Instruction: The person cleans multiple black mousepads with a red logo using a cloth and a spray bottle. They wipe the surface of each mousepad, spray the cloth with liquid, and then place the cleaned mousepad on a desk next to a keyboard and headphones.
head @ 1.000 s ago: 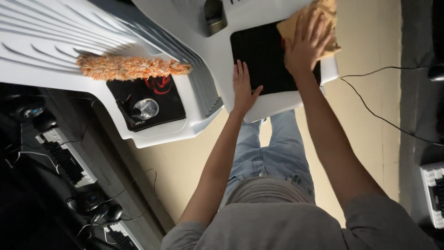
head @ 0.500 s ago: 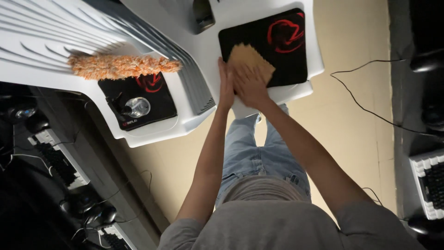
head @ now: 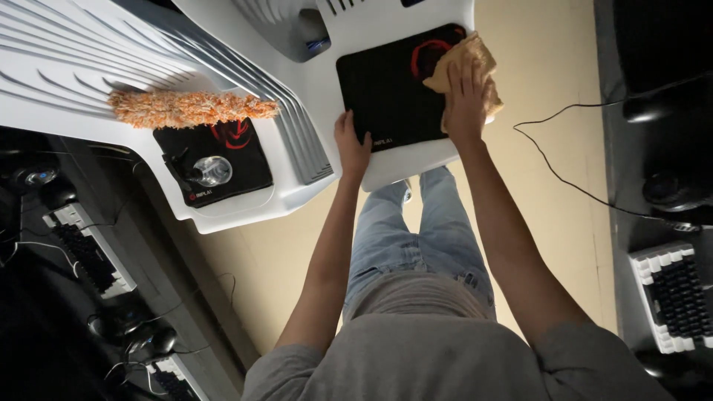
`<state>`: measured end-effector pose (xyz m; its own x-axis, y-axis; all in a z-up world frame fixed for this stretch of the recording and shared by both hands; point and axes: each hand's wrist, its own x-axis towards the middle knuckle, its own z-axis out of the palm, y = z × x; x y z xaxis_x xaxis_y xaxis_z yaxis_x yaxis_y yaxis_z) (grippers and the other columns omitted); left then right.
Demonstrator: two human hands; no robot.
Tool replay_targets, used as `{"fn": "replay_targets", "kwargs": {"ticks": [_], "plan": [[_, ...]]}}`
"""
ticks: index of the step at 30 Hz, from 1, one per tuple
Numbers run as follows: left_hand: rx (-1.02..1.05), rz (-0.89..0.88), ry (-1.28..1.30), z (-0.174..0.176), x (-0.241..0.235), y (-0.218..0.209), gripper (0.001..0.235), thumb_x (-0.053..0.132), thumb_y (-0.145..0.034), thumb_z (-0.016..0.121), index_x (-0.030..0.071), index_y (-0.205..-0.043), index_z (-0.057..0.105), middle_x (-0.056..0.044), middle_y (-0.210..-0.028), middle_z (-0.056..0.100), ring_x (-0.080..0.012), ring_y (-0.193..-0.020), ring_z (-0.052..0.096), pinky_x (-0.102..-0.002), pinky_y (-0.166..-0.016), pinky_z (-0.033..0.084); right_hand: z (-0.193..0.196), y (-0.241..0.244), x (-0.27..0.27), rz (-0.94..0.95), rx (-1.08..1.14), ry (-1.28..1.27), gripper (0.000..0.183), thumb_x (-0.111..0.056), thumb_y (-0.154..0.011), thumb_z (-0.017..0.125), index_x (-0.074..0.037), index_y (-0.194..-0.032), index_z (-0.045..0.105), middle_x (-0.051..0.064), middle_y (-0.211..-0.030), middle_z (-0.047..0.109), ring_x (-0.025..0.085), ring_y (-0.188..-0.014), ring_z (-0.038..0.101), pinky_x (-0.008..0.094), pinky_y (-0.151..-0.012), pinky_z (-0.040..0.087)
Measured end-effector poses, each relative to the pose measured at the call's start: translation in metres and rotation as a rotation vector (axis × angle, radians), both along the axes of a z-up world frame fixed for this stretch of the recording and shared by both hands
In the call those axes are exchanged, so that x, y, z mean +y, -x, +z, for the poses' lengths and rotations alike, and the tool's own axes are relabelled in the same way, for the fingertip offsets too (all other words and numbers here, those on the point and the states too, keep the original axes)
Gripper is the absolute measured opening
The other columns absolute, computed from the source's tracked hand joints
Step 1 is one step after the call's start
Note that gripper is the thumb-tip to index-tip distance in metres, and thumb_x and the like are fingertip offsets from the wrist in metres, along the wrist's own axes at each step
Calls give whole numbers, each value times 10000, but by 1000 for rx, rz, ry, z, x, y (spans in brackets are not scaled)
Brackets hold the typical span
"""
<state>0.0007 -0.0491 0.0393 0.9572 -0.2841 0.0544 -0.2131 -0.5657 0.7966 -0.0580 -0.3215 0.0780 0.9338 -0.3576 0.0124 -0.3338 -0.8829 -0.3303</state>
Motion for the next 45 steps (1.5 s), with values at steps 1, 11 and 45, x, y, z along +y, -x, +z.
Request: {"fn": "replay_targets", "kwargs": {"ticks": [1,11,45], "plan": [[-3,1,0,-5,-2,5,839,1,-789,792,37,-1525,391,-245,-1530,402,-449,-1414,401,-456,-1209,338,2,1,-3,1,-3,0,676,-116,-1041,598,-123,-1673,358,141,-1739,203,381,-1595,167,658,-1235,127],[75,269,-159,-18,-23,7,459,130,-833,777,10,-1244,610,-234,-1221,570,-425,-1150,538,-495,-1020,447,53,26,-40,70,-22,-94,562,70,-880,605,-74,-1423,576,144,-1588,451,381,-1430,399,545,-1018,448],[256,-991,398,272,-323,-59,340,168,-992,680,-12,-1275,625,-71,-1109,686,-156,-1040,609,-333,-944,521,137,120,-193,45,-688,-2444,410,-312,-1173,354,-111,-1514,461,123,-1223,656,246,-1003,676,377,-839,582]]}}
